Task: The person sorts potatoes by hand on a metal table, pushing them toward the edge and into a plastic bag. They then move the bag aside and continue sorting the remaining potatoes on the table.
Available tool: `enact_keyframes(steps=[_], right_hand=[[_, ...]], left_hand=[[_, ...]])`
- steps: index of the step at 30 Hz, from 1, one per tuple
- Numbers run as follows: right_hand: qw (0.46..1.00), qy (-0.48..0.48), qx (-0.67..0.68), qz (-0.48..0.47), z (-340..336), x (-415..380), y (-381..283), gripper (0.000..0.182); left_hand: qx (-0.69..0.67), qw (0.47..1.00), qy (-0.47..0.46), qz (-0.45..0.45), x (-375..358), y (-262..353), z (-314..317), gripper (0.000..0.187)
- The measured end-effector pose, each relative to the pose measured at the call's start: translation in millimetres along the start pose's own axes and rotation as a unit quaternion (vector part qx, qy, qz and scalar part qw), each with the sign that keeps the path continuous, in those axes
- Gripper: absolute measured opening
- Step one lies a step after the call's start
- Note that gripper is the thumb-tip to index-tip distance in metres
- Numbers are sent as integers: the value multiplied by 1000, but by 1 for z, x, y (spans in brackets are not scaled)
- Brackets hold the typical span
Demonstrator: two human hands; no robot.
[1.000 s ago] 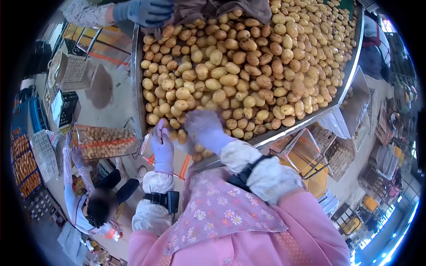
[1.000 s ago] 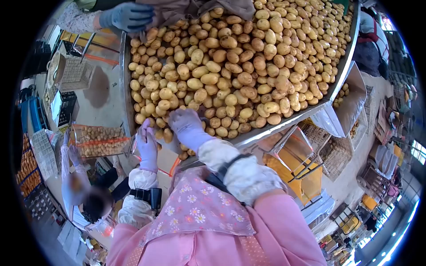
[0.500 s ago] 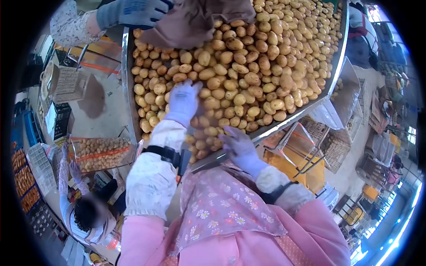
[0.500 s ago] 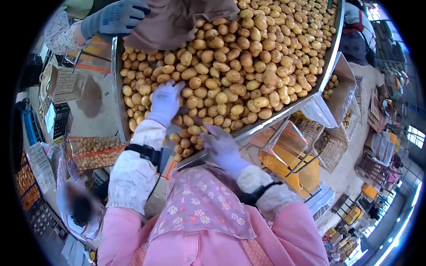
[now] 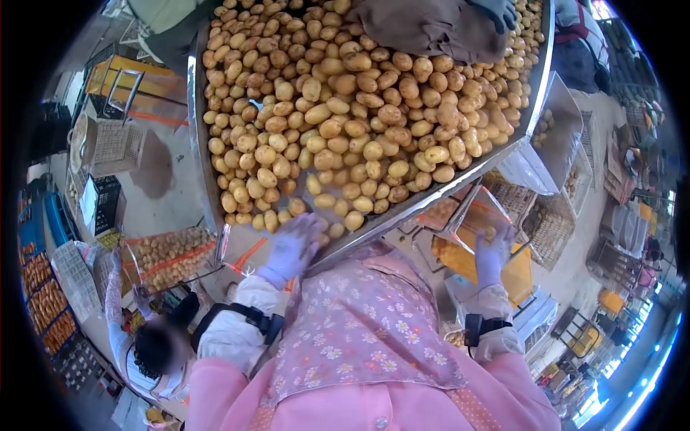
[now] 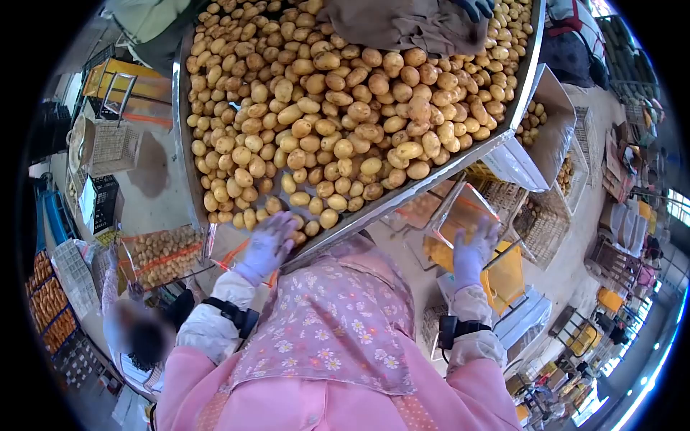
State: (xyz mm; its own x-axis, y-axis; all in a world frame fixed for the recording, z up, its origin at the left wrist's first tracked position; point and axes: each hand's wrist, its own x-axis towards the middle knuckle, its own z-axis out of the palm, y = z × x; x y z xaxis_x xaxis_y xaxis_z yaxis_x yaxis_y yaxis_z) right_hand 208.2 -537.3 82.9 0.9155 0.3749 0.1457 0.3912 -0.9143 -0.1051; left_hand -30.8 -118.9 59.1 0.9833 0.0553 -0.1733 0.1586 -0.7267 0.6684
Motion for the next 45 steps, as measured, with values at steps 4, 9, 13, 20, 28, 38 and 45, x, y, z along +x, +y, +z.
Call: enact_keyframes(steps=[4,9,13,20,28,38,45], right_hand=[[881,-167,438,66,35,22,-82,58],[918,-286,95,-260,52,55,-291,58],[856,-281,35,-433,93,122,-318,72],[875,-384,120,-268,100,189,-401,71],[837,-282,79,-461,60,56,-264,56],[832,-369,36,-413,57,38,-248,72],[933,-264,46,-239,72,106,-295,71]], left_hand=[[71,988,105,-83,-18,-29,-9,51],[228,899,319,-194,59,-14,-13,52],[38,968,173,-179,38,-18,-13,56],[99,921,305,-221,75,-100,-68,65],[116,951,185,-216,46,-52,-28,71],[139,966,92,-198,-61,-29,1,50],[28,916,317,-246,-41,-51,-28,46]])
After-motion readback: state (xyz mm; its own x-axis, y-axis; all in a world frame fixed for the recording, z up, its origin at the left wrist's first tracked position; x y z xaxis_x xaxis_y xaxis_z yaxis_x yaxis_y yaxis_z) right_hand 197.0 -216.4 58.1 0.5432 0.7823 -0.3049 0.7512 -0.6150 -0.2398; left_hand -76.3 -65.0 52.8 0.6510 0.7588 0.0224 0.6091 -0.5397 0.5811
